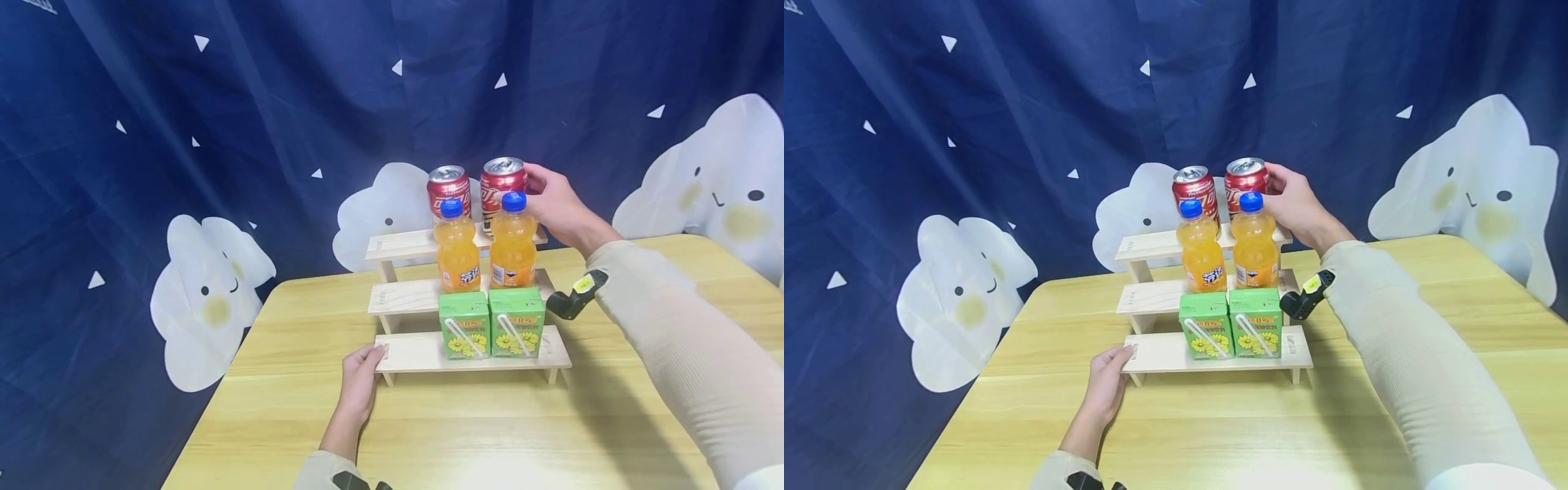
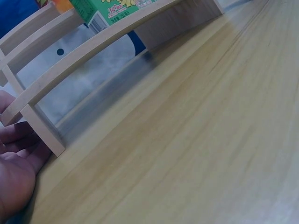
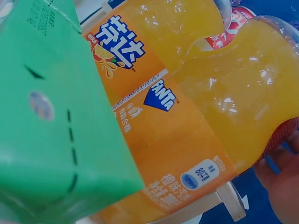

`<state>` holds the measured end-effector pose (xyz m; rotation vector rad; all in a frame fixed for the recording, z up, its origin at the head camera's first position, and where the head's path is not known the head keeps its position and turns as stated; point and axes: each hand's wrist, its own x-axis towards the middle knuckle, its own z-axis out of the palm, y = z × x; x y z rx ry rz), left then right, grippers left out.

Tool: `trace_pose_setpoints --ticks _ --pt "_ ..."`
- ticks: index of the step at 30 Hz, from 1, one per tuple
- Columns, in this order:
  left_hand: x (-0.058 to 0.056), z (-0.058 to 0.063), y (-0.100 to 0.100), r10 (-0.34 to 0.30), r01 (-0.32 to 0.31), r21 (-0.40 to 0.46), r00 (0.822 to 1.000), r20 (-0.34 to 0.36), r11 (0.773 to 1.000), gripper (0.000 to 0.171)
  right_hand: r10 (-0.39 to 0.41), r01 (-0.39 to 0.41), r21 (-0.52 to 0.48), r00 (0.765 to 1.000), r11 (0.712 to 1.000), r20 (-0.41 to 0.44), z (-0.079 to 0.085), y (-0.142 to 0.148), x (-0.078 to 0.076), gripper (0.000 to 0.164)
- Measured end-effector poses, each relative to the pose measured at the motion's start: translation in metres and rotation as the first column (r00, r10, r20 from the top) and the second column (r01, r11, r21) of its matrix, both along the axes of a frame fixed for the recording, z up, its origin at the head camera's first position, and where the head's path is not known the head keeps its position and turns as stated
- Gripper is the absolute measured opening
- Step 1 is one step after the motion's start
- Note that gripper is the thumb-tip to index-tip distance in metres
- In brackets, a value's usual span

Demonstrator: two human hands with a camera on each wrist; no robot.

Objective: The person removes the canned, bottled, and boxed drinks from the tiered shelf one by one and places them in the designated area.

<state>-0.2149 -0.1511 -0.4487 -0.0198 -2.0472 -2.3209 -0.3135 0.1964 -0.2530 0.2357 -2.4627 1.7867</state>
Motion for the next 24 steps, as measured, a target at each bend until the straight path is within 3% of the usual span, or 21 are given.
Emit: trace_pose_setpoints --ticks 10,18,24 --pt "-0.0007 0.0012 0.0000 0.002 -0.002 0.015 1.000 0.026 1.000 0.034 -0.013 0.013 0.033 1.000 0.999 -0.023 0.0012 0.0007 -0.0005 0.076" --pt "-0.0011 0.0019 0.0004 0.010 -0.011 0.020 0.999 0.045 1.000 0.034 -0.076 0.084 0.109 0.995 0.990 -0.071 0.0026 0.0028 0.0018 0.073" --pt "-0.0018 0.0020 -0.0003 0.005 -0.006 0.020 0.999 0.041 1.000 0.033 -0.111 0.120 0.113 0.991 0.986 -0.079 0.0048 0.0049 0.0056 0.071"
